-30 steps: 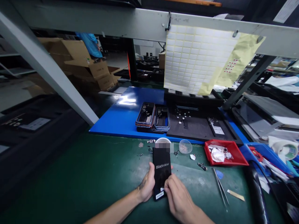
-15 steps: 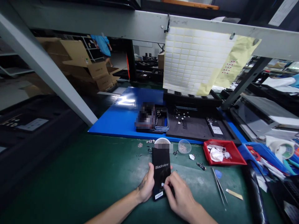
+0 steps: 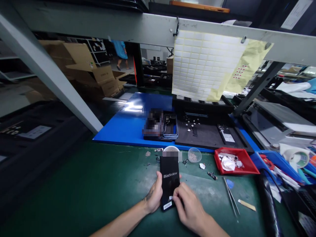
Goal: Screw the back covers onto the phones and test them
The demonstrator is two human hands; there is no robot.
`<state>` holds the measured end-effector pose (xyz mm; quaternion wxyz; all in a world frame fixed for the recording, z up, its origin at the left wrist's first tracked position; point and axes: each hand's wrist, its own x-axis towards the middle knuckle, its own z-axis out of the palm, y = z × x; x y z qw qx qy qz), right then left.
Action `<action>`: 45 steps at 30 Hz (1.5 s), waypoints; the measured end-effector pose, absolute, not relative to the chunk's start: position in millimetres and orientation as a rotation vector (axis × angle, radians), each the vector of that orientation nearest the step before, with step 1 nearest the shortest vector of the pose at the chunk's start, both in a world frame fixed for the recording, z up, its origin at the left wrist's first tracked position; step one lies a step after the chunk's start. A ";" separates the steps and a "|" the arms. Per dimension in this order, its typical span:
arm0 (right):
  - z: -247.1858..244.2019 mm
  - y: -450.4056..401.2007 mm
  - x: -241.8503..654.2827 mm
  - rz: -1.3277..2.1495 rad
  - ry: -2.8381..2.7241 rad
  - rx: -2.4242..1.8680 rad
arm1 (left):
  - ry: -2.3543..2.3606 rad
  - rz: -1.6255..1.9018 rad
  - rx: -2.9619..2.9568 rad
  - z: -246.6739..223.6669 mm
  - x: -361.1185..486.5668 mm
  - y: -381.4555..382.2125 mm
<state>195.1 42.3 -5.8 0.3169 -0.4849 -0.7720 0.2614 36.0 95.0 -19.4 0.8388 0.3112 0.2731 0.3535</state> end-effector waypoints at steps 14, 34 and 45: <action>20.6 68.1 247.6 0.459 -1.723 -1.787 | 0.550 0.699 0.545 -13.7 34.8 97.3; 6.3 105.6 284.3 0.132 -1.673 -2.473 | 0.338 0.588 0.430 -11.6 32.8 99.4; 16.8 59.6 274.9 0.226 -1.885 -2.205 | 0.277 0.564 0.399 3.9 24.8 97.1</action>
